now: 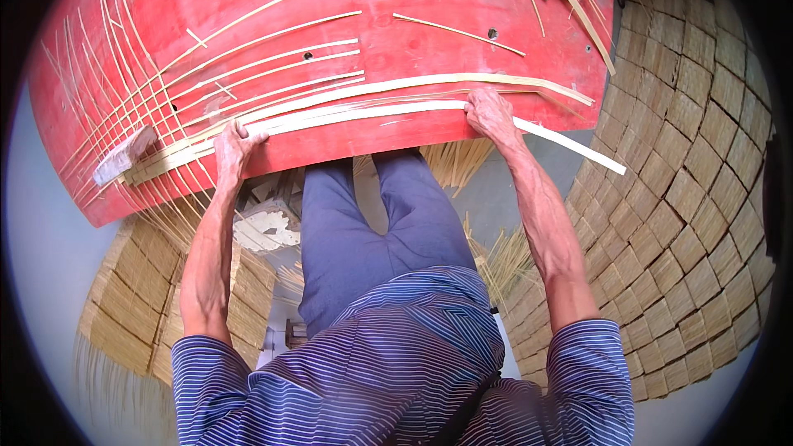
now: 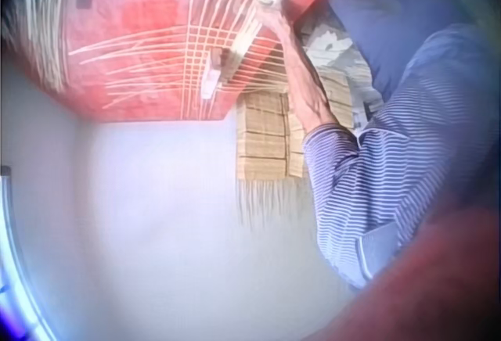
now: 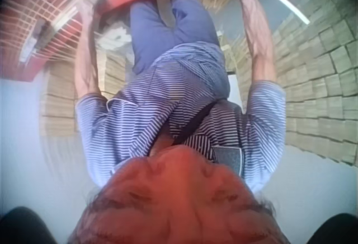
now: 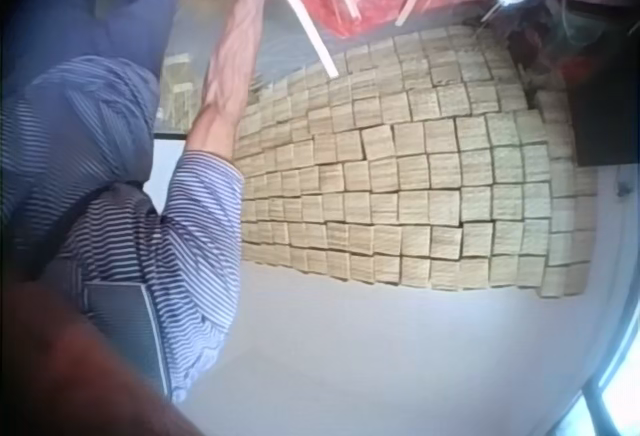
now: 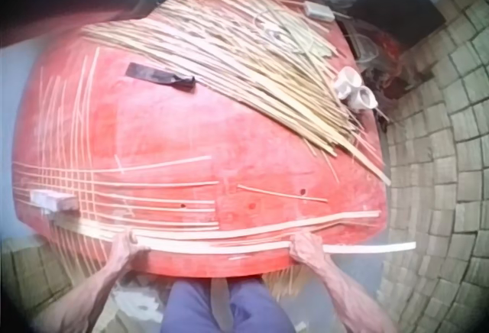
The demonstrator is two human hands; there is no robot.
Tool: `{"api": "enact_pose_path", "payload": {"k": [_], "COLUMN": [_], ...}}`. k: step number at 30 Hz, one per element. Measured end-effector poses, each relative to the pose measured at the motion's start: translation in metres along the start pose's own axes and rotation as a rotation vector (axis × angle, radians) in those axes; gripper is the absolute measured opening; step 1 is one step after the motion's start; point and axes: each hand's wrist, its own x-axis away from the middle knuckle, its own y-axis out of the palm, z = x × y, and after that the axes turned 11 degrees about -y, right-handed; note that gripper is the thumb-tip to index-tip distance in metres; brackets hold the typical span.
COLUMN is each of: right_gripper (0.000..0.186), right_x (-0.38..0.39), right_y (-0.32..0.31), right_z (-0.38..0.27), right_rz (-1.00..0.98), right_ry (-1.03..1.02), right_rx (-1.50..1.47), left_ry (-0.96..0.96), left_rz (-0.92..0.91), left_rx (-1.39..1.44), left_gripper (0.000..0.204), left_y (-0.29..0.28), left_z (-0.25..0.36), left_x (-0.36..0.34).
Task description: The person weaves thin bamboo strips into a mat on a red work surface. They repeatedly pick up strips, interlace them with the existing weave, and press the mat down to tighten the structure.
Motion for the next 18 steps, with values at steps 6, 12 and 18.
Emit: {"api": "enact_pose_path", "payload": {"k": [6,12,18], "right_gripper": [0.016,0.016,0.018], "right_x": [-0.001,-0.006,-0.003], "right_y": [0.001,0.003,-0.004], "right_z": [-0.007,-0.051,-0.037], "right_rz": [0.011,0.062,-0.048], "right_ry": [0.026,0.264,0.22], "right_rx": [0.075,0.083,0.017], "left_ry": [0.002,-0.006,0.016], "left_rz": [-0.009,-0.007,0.001], "left_rx": [0.005,-0.006,-0.026], "left_gripper": [0.05,0.053,0.05], "left_y": [-0.001,0.002,0.002], "left_z": [0.002,-0.003,-0.007], "left_x": [0.001,-0.004,-0.004]}}
